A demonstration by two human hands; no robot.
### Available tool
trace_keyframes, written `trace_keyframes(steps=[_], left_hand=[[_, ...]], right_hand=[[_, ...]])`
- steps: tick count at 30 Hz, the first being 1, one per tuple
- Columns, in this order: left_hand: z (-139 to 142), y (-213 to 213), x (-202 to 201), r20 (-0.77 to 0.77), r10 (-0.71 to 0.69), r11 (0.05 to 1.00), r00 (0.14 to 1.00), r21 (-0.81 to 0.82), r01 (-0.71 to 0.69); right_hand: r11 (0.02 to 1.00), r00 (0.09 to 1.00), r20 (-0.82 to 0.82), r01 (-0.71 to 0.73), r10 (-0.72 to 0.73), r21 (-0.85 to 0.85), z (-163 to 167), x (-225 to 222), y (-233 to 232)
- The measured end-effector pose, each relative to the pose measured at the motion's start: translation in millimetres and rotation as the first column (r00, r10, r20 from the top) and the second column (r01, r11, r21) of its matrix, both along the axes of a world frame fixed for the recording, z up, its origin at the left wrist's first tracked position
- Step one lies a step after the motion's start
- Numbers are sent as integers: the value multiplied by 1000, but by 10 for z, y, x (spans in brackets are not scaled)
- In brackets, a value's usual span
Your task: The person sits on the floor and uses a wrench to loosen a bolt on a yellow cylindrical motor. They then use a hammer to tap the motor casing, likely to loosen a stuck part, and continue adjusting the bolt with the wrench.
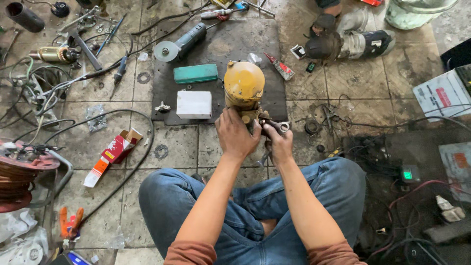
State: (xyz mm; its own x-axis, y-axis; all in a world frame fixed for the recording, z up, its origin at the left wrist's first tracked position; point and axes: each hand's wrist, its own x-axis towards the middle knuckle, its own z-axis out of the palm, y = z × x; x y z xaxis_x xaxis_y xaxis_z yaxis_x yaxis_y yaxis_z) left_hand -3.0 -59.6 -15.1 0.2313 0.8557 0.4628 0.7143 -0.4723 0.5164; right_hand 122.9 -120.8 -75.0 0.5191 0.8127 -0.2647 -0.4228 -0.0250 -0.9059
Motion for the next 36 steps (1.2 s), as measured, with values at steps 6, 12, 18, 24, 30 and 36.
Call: trace_keyframes(steps=[6, 12, 18, 24, 30, 36], left_hand=[[-8, 3, 4, 10, 14, 999, 1000, 52, -14], [-7, -12, -3, 5, -3, 999, 1000, 52, 3], [-5, -5, 8, 4, 6, 999, 1000, 41, -6], [-29, -2, 8, -1, 12, 994, 1000, 108, -12], [-46, -5, 14, 5, 11, 1000, 1000, -12, -11], [-3, -5, 12, 28, 15, 999, 999, 45, -16]], right_hand=[[995, 999, 4, -38, 38, 96, -18, 41, 25], [1000, 1000, -25, 12, -12, 0, 84, 66, -2], [996, 997, 7, -81, 81, 21, 141, 78, 5], [995, 993, -50, -102, 103, 13, 155, 110, -8], [996, 996, -37, -83, 83, -13, 153, 142, -15], [988, 989, 7, -149, 149, 30, 108, 138, -9]])
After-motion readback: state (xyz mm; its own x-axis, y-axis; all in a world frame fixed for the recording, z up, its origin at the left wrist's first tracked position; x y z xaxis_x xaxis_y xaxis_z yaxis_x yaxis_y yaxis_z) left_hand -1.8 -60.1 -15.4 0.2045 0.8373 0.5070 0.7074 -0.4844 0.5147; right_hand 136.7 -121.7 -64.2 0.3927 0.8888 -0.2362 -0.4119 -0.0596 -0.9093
